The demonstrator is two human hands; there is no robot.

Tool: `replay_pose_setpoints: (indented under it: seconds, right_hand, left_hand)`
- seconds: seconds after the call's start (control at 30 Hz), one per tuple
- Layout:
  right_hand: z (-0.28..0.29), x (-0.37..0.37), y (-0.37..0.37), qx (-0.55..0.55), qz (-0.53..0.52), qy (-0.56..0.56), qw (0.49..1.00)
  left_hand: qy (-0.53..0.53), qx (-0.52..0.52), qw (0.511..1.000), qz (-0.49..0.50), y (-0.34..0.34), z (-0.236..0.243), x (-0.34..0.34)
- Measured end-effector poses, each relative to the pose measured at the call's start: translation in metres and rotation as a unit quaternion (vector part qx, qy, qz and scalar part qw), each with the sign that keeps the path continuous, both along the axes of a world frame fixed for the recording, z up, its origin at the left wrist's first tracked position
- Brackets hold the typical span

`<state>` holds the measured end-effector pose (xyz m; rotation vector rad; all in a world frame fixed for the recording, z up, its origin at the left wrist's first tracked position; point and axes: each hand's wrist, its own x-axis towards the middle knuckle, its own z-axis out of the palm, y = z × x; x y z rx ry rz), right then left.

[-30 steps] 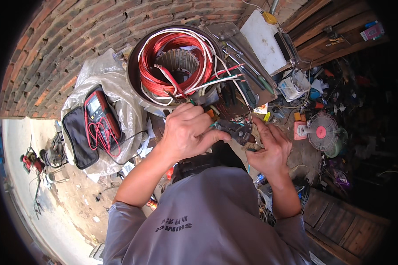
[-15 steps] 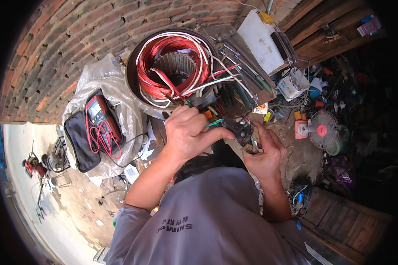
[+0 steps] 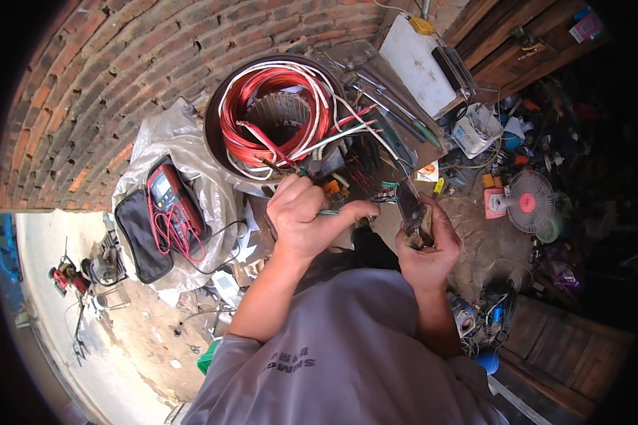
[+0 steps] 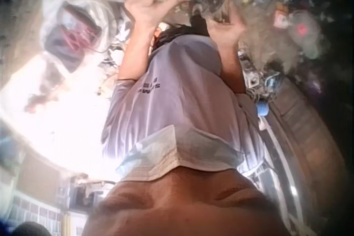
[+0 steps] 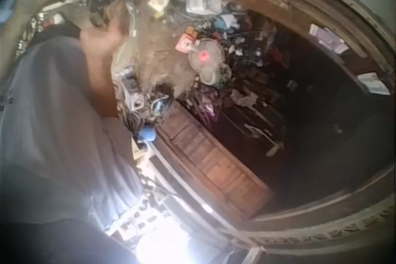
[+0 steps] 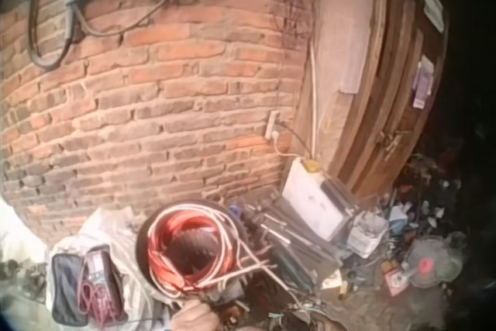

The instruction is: The person strips insulation from multiple wires using pliers and a utility knife, then twists and connects them to a small orange electrical component. They handle red, white, and green wires and repeatedly use tools to prepare and join the connections.

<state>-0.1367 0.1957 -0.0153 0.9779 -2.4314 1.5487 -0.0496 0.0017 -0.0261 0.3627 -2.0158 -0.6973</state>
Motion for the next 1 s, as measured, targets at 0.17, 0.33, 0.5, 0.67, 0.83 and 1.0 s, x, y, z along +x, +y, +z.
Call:
replay_pose_setpoints:
  seconds: [0.17, 0.33, 0.5, 0.67, 0.83, 1.0]
  right_hand:
    - [0.008, -0.007, 0.017, 0.026, 0.036, -0.059, 0.997]
    - [-0.004, -0.008, 0.031, 0.100, 0.044, -0.074, 0.991]
    - [-0.008, -0.005, 0.031, 0.166, 0.058, -0.016, 0.984]
    - [-0.004, 0.000, 0.029, 0.184, 0.086, -0.070, 0.977]
    - [-0.004, 0.000, 0.024, 0.159, 0.107, -0.084, 0.978]
    - [-0.004, -0.002, 0.021, 0.144, 0.117, -0.082, 0.979]
  left_hand:
    - [-0.047, 0.065, 0.990, -0.115, -0.009, 0.016, 0.014]
    - [-0.083, 0.049, 0.980, -0.172, -0.013, 0.031, 0.030]
    - [-0.059, 0.142, 0.974, -0.167, -0.009, 0.024, 0.034]
    - [-0.070, 0.177, 0.968, -0.161, -0.006, 0.029, 0.035]
    - [-0.056, 0.118, 0.975, -0.180, -0.014, 0.026, 0.032]
    - [-0.055, 0.095, 0.976, -0.187, -0.019, 0.028, 0.029]
